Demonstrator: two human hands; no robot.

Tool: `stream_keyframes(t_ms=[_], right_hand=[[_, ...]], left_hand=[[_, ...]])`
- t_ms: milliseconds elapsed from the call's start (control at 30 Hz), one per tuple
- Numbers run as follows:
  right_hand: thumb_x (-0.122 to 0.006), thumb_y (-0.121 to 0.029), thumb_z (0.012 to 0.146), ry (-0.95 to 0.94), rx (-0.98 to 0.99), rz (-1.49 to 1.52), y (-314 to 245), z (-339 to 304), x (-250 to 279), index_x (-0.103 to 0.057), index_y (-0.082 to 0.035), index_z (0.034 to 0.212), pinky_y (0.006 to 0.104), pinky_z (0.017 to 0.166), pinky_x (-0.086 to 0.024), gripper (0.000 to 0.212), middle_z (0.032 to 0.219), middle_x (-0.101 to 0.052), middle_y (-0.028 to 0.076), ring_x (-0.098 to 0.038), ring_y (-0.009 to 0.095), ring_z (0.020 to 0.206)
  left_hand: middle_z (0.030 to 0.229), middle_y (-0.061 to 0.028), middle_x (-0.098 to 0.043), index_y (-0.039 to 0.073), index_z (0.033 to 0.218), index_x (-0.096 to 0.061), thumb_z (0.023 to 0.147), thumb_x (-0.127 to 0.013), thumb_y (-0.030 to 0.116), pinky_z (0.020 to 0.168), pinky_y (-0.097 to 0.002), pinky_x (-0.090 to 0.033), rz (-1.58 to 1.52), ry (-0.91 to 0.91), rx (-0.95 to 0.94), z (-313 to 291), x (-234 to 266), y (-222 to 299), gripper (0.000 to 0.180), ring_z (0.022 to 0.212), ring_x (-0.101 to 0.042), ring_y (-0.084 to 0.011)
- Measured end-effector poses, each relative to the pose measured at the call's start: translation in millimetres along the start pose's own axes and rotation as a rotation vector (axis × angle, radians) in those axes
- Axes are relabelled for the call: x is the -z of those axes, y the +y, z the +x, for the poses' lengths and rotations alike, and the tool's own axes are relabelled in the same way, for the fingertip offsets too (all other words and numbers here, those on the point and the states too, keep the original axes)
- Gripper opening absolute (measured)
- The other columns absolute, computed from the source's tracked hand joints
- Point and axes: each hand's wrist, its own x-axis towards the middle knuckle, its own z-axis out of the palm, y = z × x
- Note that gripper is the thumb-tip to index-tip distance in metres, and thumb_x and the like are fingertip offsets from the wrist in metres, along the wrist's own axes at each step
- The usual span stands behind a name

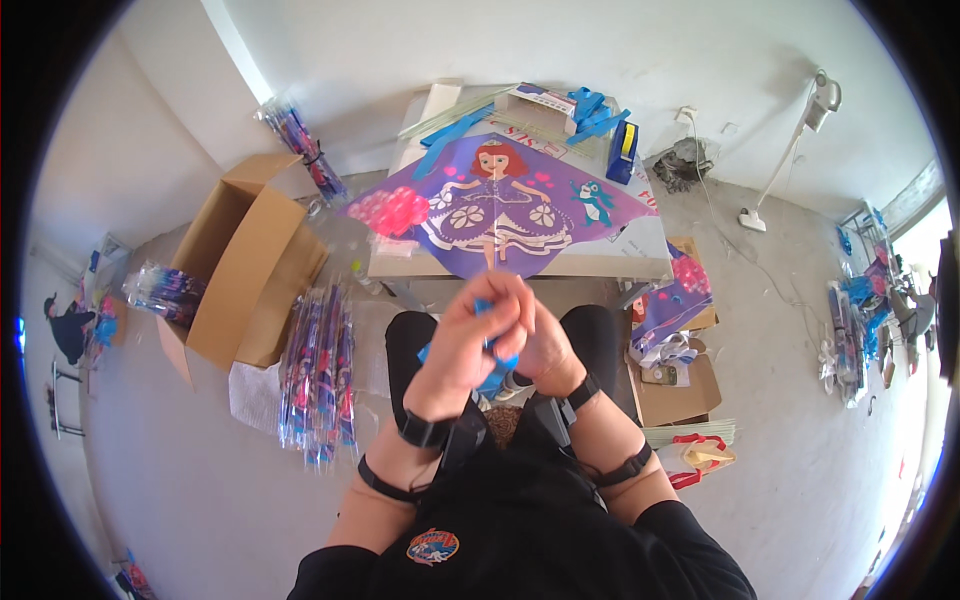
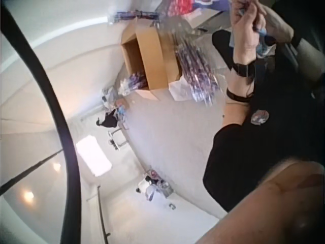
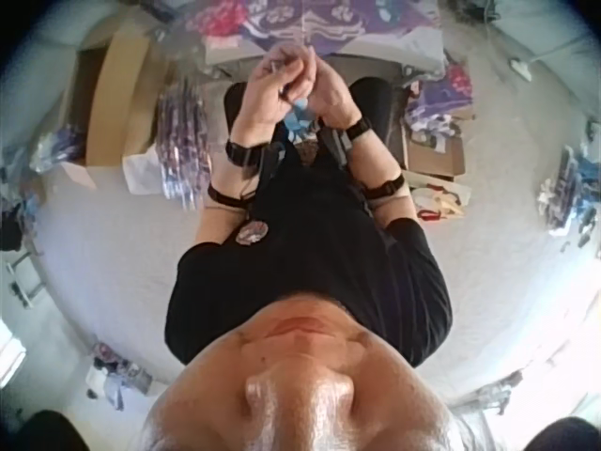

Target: Assembling a character-themed kite by attaching tails and structural components with tape.

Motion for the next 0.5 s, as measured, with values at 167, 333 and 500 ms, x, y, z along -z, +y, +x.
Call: stream_keyframes(t_ms=[167,333,500], right_hand=[[-0.055,-0.029,0.096,0.245,0.261,-0.193,-42.1,10.9,13.4,-0.059,-0.001,0.103,0.0368,0.073,-0.052,0.029,0.093,-0.062,0.011,-0.062,0.021,0.085],[-0.053,-0.029,0.097,0.301,0.417,-0.372,-61.2,0.8,8.5,-0.063,-0.001,0.097,0.0302,0.067,-0.051,0.029,0.080,-0.065,0.009,-0.063,0.018,0.073],[-0.053,-0.026,0.097,0.059,0.256,-0.865,-58.1,-26.4,-6.1,-0.064,0.001,0.094,0.0262,0.067,-0.049,0.029,0.081,-0.066,0.004,-0.060,0.011,0.073]], left_hand=[[0.078,-0.0071,-0.056,0.002,0.099,-0.055,0.091,-0.061,0.020,0.046,-0.0203,-0.031,-0.020,0.014,0.332,-40.6,31.3,-21.7,0.020,0.049,-0.041,-0.0074],[0.086,-0.0074,-0.060,0.001,0.109,-0.057,0.087,-0.067,0.031,0.065,-0.0233,-0.042,0.258,-0.107,0.563,-60.2,60.5,-16.0,0.039,0.067,-0.052,-0.0099],[0.093,-0.0036,-0.061,0.002,0.102,-0.062,0.092,-0.060,0.032,0.080,-0.0242,-0.042,0.480,0.162,0.200,-29.3,65.6,-6.9,0.032,0.086,-0.055,-0.0095]])
